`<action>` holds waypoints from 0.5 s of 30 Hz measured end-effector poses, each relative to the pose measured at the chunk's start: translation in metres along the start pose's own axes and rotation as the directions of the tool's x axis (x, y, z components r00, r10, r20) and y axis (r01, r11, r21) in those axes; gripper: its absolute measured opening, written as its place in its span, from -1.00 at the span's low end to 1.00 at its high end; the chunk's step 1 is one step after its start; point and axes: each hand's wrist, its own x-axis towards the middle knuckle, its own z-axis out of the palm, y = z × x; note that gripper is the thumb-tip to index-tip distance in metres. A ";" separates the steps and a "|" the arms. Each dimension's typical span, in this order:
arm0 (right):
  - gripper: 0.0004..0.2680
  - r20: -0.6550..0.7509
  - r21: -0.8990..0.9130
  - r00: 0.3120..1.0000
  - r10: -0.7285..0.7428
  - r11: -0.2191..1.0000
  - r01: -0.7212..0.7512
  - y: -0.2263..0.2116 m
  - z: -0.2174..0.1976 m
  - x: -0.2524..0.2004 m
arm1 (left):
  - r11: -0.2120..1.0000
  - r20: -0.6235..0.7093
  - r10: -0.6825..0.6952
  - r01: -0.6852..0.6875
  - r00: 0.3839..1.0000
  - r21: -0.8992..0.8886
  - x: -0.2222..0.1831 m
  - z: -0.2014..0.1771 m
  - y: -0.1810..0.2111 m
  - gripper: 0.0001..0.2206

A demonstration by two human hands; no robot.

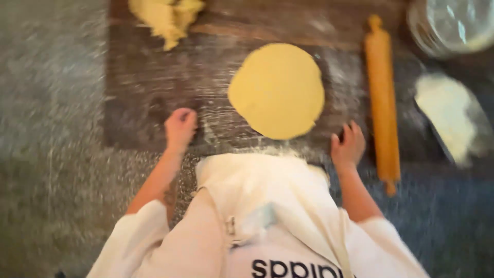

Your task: Preparing a pie crust by kneading dough into a ball and rolling it out flat using a rolling pin on a floured wooden surface.

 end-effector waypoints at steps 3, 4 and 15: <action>-0.62 0.042 0.061 0.999 -0.022 0.998 0.019 0.007 -0.011 0.013 | 0.916 0.059 0.301 -0.305 0.952 0.259 -0.022 0.035 0.049 -0.86; -0.63 0.125 0.114 0.992 0.004 0.993 -0.018 0.010 -0.019 0.020 | 0.872 0.232 0.334 -0.393 0.914 0.292 -0.035 0.055 0.078 -0.89; -0.64 0.060 0.109 0.995 -0.076 0.992 0.069 0.101 -0.062 0.074 | 0.258 0.834 0.147 -0.834 0.533 0.487 -0.071 0.249 0.190 -0.18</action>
